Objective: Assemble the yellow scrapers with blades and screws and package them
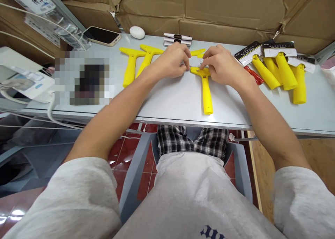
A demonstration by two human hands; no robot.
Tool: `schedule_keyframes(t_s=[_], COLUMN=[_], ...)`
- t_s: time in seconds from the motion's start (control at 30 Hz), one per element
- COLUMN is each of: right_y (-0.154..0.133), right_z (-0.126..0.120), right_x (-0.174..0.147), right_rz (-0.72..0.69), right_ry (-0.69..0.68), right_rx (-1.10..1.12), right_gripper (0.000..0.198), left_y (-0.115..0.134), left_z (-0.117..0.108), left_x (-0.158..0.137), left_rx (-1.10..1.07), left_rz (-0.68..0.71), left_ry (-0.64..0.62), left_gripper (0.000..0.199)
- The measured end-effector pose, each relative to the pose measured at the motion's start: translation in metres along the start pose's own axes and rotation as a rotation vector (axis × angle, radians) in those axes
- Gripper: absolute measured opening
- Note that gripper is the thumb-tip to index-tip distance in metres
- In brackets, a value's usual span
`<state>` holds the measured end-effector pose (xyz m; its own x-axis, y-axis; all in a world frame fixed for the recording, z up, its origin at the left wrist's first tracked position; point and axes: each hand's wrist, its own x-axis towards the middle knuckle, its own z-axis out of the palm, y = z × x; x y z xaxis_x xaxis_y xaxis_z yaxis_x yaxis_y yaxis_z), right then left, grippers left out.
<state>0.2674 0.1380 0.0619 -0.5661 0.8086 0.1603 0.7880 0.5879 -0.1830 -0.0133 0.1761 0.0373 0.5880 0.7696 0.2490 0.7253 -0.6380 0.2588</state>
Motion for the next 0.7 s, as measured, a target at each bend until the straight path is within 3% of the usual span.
schedule_keyframes(t_s=[0.27,0.7], right_y=[0.0003,-0.0001], right_z=[0.0,0.0026], right_x=[-0.0006,0.0023], right_rz=[-0.015,-0.021], right_ry=[0.0,-0.008], right_rx=[-0.027,-0.033], right_gripper=[0.053,0.047], left_y=[0.0011,0.0037], left_z=[0.0012,-0.0025], left_x=[0.0009,-0.0013], left_rx=[0.007,0.021], left_rz=[0.038,0.064], left_ry=[-0.015,0.009], left_gripper=[0.037,0.047])
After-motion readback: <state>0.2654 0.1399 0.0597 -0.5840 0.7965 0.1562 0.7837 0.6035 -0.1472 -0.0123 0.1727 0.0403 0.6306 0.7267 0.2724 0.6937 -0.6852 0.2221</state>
